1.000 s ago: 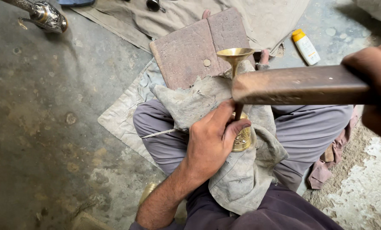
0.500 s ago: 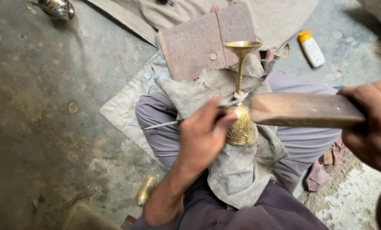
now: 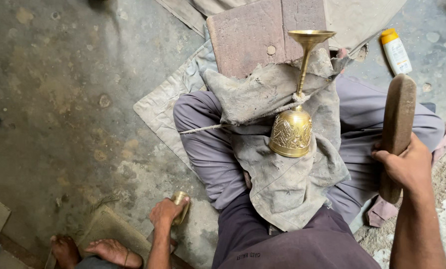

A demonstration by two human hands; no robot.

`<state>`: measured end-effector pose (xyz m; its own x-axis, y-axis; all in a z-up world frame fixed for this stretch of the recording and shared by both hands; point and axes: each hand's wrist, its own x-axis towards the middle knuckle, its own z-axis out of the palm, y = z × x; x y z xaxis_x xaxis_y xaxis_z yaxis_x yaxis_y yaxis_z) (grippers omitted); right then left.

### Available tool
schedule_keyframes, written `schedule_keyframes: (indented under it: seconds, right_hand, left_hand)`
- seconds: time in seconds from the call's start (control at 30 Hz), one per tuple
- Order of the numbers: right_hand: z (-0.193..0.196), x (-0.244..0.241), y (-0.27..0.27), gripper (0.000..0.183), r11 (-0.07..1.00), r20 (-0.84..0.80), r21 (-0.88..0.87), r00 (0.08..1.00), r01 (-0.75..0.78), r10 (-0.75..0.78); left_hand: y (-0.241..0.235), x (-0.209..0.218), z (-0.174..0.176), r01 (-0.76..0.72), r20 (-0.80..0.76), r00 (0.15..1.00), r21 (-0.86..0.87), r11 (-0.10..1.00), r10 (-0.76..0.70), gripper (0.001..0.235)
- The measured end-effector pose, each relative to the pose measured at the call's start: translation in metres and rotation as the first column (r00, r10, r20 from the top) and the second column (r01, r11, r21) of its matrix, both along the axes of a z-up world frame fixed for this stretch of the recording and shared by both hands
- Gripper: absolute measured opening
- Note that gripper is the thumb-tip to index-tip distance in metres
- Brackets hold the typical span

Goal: The person sits cross-legged on the floor and uses a hammer and chisel to engrave decorative patterns onto a brass lamp base. They repeatedly strike the chisel with the hammer while rotating the object to work on different sections.

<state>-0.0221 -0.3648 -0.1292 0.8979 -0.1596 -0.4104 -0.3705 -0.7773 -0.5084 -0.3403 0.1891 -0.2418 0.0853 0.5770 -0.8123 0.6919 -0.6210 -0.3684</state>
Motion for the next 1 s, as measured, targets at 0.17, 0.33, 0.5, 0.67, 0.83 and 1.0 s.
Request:
schedule_keyframes:
  seconds: [0.17, 0.33, 0.5, 0.67, 0.83, 1.0]
  right_hand:
    - [-0.004, 0.007, 0.002, 0.052, 0.998, 0.004, -0.040, 0.999, -0.044, 0.044]
    - [0.002, 0.006, 0.009, 0.057, 0.995, -0.032, -0.103, 0.999, -0.009, 0.006]
    - [0.003, 0.002, 0.009, 0.055, 0.999, -0.011, -0.029, 1.000, 0.028, -0.028]
    - [-0.001, -0.001, 0.007, 0.056, 1.000, -0.009, -0.026, 1.000, 0.007, -0.007]
    - [-0.016, 0.000, -0.005, 0.043, 0.998, 0.020, 0.062, 0.999, -0.029, 0.028]
    - [-0.048, -0.009, -0.029, 0.039, 0.978, 0.039, 0.205, 0.999, -0.039, 0.031]
  left_hand:
    - [0.015, 0.021, -0.022, 0.071, -0.212, 0.972, -0.166, 0.984, -0.106, 0.075]
    - [0.014, 0.055, -0.038, 0.243, -0.292, 0.906, -0.232, 0.942, -0.306, 0.069]
    - [0.026, 0.055, -0.034, 0.109, -0.193, 0.969, -0.225, 0.968, -0.154, 0.068]
    - [0.064, 0.065, -0.031, -0.225, 0.199, 0.935, -0.306, 0.925, 0.293, 0.081]
    - [0.062, 0.095, -0.029, -0.298, 0.597, 0.502, -0.561, 0.773, 0.627, 0.056]
    - [0.036, 0.129, -0.043, -0.218, 0.804, 0.156, -0.539, 0.814, 0.574, 0.046]
